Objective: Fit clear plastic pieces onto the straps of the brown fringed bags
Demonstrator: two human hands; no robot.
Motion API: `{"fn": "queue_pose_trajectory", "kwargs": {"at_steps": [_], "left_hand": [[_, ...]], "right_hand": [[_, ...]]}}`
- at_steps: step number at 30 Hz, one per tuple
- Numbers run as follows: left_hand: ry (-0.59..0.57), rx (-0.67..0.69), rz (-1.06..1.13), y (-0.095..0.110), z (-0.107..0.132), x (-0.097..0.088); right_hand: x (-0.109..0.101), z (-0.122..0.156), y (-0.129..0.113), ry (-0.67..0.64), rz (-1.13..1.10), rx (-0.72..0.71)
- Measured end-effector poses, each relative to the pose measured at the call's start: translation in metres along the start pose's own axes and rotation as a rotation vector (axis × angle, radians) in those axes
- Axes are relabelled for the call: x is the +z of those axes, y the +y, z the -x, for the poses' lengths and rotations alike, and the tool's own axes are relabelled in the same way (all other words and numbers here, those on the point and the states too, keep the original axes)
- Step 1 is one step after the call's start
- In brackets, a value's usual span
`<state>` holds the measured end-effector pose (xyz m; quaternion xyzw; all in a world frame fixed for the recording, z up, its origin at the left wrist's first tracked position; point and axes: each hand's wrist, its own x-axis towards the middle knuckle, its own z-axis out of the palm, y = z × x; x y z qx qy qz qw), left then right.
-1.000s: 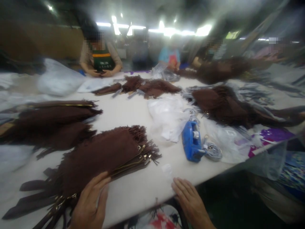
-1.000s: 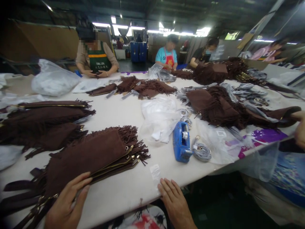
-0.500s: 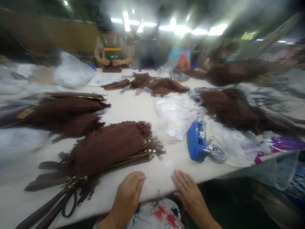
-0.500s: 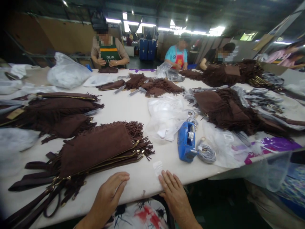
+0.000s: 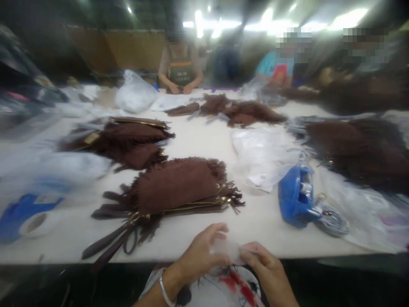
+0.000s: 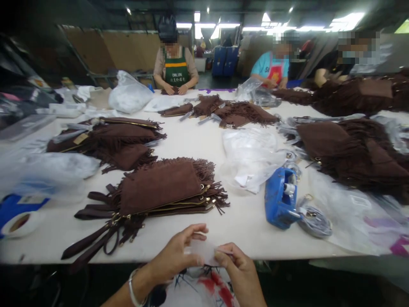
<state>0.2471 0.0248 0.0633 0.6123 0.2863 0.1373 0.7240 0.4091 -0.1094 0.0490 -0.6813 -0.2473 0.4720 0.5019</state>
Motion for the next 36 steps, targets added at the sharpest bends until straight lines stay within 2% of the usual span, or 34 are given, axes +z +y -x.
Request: {"fn": "queue_pose_trajectory", "kwargs": {"at_steps": [2,4,7,10,13,16,20,23,26,30,32,36], "left_hand": [[-0.022,-0.133,0.266,-0.006,0.002,-0.003],[0.045,-0.186,0.399,-0.015,0.008,-0.008],[0.265,-0.172,0.416,-0.025,0.02,-0.018],[0.415,-0.136,0.393,-0.03,0.028,-0.03],[0.45,-0.122,0.31,-0.031,0.036,-0.043],[0.47,-0.117,0.102,-0.026,0.048,-0.055],[0.522,-0.038,-0.286,-0.014,0.066,-0.065],[0.607,-0.051,-0.394,-0.011,0.075,-0.07],[0.711,-0.078,-0.223,-0.02,0.083,-0.074],[0.661,-0.056,0.281,-0.035,0.096,-0.073],[0.649,-0.065,0.397,-0.039,0.103,-0.069],[0.699,-0.071,0.523,-0.041,0.113,-0.063]], "right_hand": [[0.018,-0.004,-0.009,-0.01,-0.123,0.037],[0.034,-0.009,-0.01,-0.011,-0.212,0.083],[0.054,-0.011,-0.004,-0.055,-0.276,0.138],[0.068,-0.011,0.007,-0.165,-0.175,0.167],[0.076,-0.011,0.015,-0.34,-0.009,0.144],[0.084,-0.016,0.016,-0.494,0.054,0.118],[0.103,-0.024,0.01,-0.584,0.025,0.1],[0.12,-0.028,0.008,-0.629,0.032,0.047],[0.135,-0.028,0.009,-0.619,0.012,0.051],[0.147,-0.026,0.009,-0.579,0.003,0.085],[0.152,-0.026,0.01,-0.594,-0.007,0.104],[0.167,-0.023,0.021,-0.591,-0.082,0.151]]}}
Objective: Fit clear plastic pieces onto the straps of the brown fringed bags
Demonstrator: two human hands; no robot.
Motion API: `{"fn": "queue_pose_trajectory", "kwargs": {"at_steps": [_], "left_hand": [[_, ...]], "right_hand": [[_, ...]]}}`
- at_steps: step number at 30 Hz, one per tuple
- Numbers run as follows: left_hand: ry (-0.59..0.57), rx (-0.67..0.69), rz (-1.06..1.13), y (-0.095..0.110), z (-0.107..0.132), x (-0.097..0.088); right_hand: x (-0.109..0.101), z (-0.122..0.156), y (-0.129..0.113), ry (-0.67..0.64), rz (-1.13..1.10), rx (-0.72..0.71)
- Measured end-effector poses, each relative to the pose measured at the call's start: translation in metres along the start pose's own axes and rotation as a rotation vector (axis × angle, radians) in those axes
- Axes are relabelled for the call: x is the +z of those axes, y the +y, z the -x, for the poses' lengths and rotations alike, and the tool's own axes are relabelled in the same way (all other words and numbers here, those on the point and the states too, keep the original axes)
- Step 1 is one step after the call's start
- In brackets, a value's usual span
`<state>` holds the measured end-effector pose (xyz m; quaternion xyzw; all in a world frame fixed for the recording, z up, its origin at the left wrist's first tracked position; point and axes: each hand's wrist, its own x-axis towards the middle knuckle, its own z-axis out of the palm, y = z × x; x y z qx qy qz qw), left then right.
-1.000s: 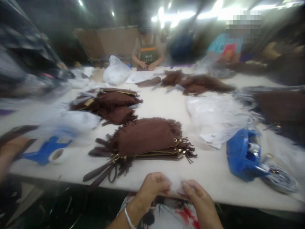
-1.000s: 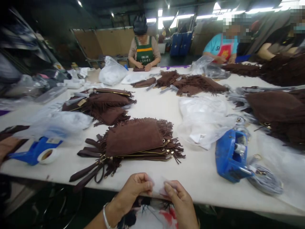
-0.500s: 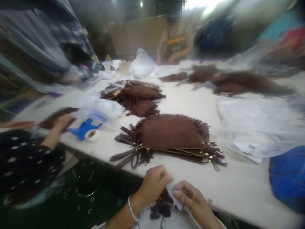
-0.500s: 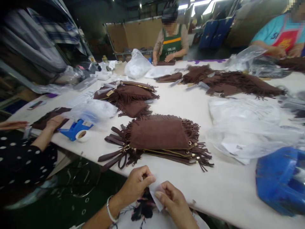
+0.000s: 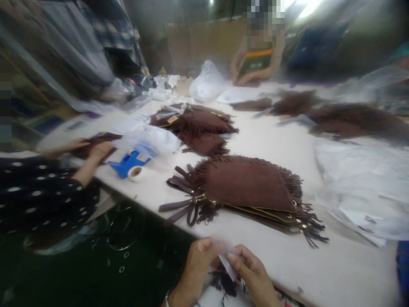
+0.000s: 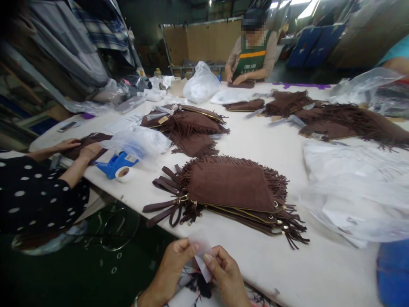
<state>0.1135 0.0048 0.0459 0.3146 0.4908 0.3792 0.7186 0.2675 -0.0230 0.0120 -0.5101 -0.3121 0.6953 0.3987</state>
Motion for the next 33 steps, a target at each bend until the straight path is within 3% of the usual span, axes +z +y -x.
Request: {"fn": "queue_pose_trajectory", "kwargs": {"at_steps": [5,8,11,14,21,25,30,33], "left_hand": [[0.011,-0.03,0.223,-0.006,0.004,-0.011],[0.058,-0.019,0.221,-0.007,0.003,-0.025],[0.205,0.087,-0.049,-0.004,0.0,-0.044],[0.321,0.24,-0.421,0.005,-0.002,-0.061],[0.35,0.401,-0.888,0.026,0.001,-0.074],[0.338,0.418,-1.031,0.027,0.001,-0.081],[0.328,0.312,-1.044,0.027,-0.002,-0.089],[0.313,0.23,-0.973,0.028,-0.005,-0.088]], "right_hand": [[0.018,-0.009,0.015,-0.042,-0.05,0.041],[0.021,-0.015,0.0,-0.111,0.175,0.002],[0.018,-0.029,-0.032,-0.034,0.513,-0.141],[0.016,-0.052,-0.058,0.09,0.687,-0.242],[0.034,-0.098,-0.06,0.164,0.866,-0.345],[0.044,-0.098,-0.06,0.171,0.763,-0.322],[0.052,-0.088,-0.067,-0.037,0.197,-0.044],[0.052,-0.087,-0.068,-0.094,0.055,0.017]]}}
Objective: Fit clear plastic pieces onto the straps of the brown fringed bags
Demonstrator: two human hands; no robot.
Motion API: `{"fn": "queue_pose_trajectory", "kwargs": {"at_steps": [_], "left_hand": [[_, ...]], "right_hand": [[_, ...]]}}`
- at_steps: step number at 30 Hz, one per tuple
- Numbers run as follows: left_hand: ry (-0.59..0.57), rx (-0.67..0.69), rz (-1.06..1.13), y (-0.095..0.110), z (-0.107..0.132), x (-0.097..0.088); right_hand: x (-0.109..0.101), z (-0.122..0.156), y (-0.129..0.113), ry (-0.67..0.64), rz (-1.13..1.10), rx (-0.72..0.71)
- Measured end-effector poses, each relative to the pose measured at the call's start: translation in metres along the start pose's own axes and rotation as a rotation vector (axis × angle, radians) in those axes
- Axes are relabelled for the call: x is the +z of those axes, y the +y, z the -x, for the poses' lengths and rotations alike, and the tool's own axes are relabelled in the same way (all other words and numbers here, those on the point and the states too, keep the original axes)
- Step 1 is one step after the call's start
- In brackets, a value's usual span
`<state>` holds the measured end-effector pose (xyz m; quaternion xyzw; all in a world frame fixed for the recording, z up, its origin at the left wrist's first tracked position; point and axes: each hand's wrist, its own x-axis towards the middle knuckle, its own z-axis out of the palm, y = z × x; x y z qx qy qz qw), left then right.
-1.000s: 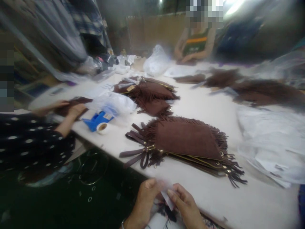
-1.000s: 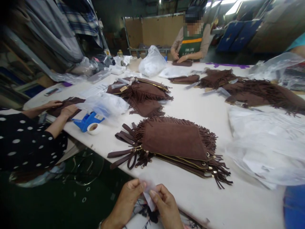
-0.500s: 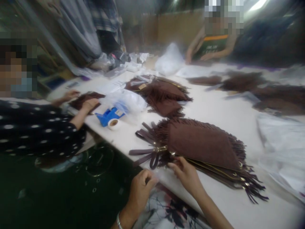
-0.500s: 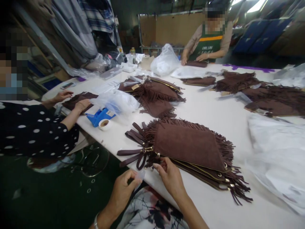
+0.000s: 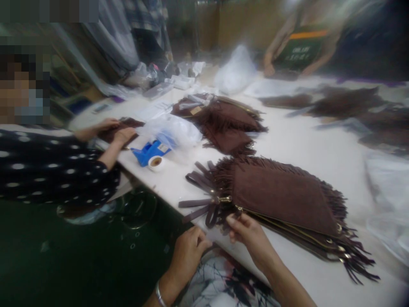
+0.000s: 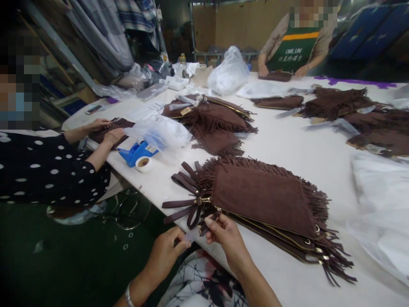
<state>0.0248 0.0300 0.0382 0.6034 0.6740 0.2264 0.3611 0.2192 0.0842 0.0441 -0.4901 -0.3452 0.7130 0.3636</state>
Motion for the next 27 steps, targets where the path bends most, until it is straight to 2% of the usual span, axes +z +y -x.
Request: {"fn": "queue_pose_trajectory", "kwargs": {"at_steps": [8,18,24,27], "left_hand": [[-0.049,0.059,-0.029,0.015,-0.012,0.005],[-0.166,-0.009,0.061,0.015,-0.018,0.003],[-0.221,0.081,0.041,0.024,-0.019,-0.002],[-0.232,0.08,0.059,0.026,-0.02,-0.004]], "right_hand": [[-0.005,-0.001,-0.001,-0.05,-0.021,0.008],[-0.012,-0.003,-0.005,-0.086,0.033,0.014],[-0.014,-0.005,-0.004,-0.094,0.048,-0.011],[-0.015,-0.005,-0.003,-0.097,0.058,-0.027]]}}
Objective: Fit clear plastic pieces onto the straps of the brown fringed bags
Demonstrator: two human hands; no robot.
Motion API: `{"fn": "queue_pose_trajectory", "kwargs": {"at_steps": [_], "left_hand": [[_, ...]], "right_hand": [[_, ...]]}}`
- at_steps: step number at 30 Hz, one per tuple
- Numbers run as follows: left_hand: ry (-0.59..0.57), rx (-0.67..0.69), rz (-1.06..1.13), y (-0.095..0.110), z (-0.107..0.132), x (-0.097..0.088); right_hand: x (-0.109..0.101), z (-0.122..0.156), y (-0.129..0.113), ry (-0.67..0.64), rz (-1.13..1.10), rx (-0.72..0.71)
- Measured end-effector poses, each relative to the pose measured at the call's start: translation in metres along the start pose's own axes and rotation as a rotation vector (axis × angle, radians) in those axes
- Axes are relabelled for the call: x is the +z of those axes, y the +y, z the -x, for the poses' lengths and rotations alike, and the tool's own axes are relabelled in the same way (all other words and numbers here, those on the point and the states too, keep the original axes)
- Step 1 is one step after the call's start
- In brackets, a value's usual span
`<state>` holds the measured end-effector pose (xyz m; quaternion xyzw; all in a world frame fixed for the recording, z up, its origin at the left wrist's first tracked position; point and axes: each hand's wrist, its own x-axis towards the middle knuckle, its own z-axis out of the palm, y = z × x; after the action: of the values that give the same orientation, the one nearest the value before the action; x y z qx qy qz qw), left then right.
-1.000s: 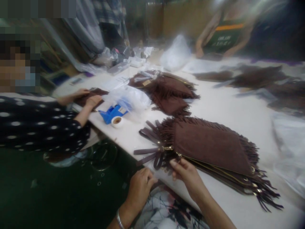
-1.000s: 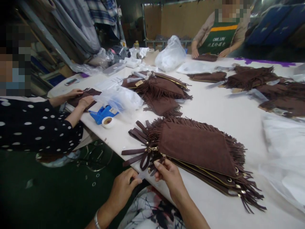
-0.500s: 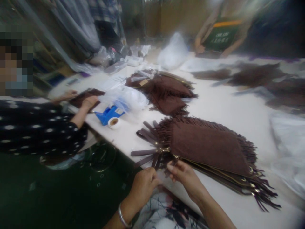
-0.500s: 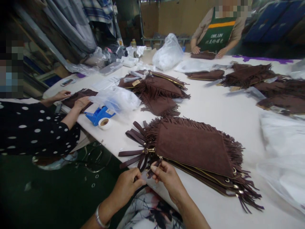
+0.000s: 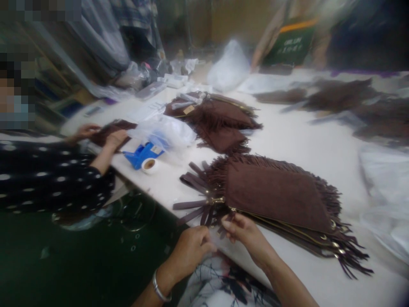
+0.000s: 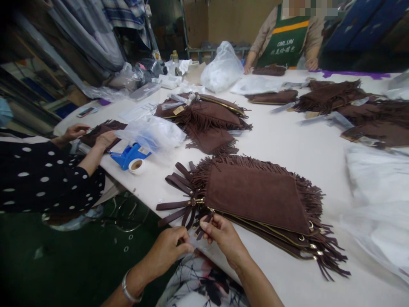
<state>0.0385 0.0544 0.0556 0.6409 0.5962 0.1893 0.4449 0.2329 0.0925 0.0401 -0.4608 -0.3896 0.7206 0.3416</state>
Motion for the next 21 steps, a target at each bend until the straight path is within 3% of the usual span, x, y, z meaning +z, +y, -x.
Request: {"fn": "queue_pose_trajectory", "kwargs": {"at_steps": [10,21], "left_hand": [[-0.115,-0.139,0.409,-0.011,-0.006,0.005],[0.013,-0.292,0.772,-0.001,-0.011,0.042]], "right_hand": [[-0.002,-0.001,-0.001,0.029,0.018,-0.016],[-0.004,0.001,0.003,0.055,0.018,-0.026]]}}
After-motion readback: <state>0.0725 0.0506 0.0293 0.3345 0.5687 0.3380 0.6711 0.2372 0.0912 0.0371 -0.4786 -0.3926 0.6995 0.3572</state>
